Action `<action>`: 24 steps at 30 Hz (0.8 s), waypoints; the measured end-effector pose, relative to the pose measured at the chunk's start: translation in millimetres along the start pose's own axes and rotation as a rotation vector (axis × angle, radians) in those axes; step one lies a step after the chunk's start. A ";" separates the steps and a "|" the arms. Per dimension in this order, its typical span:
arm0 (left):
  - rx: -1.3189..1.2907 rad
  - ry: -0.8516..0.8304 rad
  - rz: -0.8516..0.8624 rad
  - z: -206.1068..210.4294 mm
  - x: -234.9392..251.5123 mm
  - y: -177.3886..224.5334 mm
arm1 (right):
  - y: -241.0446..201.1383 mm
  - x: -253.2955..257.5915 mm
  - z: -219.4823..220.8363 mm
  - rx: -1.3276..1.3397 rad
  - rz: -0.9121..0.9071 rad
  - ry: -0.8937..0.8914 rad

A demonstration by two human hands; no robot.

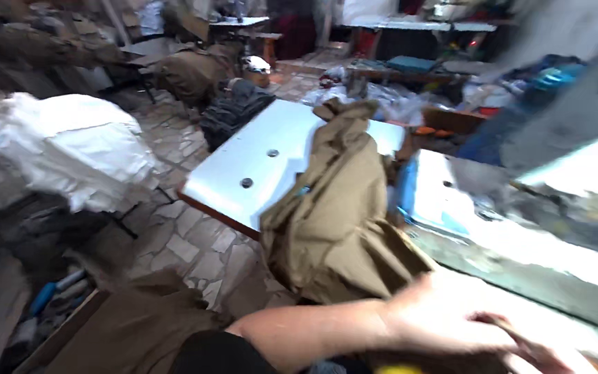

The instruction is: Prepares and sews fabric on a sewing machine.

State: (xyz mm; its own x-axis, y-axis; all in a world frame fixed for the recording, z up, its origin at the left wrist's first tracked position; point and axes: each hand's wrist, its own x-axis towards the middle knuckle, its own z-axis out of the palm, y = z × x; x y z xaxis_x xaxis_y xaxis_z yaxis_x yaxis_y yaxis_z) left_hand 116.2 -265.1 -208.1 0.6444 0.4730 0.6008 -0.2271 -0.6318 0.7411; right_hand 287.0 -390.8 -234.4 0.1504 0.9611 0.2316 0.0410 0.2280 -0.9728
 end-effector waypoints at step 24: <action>-0.026 0.100 -0.406 -15.3 -54.1 18.1 | 24.9 9.2 71.9 -0.822 -0.656 0.390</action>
State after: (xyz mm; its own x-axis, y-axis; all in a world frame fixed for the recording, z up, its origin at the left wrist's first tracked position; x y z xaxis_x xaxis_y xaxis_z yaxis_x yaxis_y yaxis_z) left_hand 66.0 -292.7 -222.6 0.6119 0.7385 0.2832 0.0116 -0.3664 0.9304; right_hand 218.4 -365.1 -256.9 0.1534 0.5452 0.8242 0.8440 0.3615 -0.3962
